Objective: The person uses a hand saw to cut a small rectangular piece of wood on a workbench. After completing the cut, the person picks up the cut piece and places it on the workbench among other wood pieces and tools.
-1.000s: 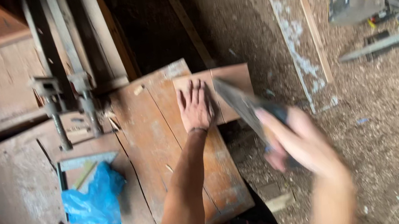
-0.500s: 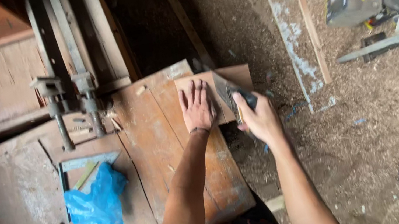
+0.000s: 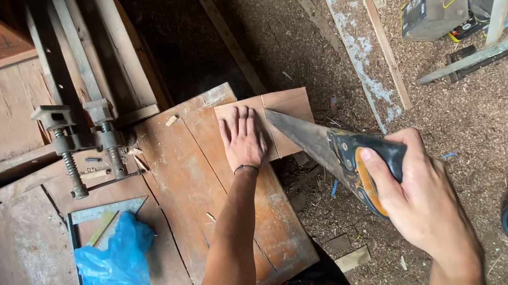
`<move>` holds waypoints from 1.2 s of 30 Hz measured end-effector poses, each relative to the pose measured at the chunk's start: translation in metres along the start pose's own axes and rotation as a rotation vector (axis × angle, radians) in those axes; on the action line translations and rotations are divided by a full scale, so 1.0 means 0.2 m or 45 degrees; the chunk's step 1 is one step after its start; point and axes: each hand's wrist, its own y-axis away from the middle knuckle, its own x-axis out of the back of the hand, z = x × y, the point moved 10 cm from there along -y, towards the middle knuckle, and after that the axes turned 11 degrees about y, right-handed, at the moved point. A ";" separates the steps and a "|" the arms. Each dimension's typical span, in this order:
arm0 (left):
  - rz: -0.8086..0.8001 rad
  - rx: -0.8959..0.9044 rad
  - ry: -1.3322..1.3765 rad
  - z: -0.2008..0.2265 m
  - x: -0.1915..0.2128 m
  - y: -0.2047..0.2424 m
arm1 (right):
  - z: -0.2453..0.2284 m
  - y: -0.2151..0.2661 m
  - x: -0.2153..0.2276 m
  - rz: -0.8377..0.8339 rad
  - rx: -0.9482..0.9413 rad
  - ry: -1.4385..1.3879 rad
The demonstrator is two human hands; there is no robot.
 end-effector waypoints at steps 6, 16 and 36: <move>-0.020 -0.007 -0.035 -0.01 -0.03 0.01 | -0.35 -0.26 -0.22 -0.020 0.048 -0.129; -0.010 -0.018 -0.077 -0.01 -0.05 0.01 | -0.45 -0.10 0.22 -0.040 0.185 -0.037; -0.061 0.031 -0.055 -0.04 -0.08 0.01 | -0.57 -0.56 -0.35 -0.110 0.084 -0.006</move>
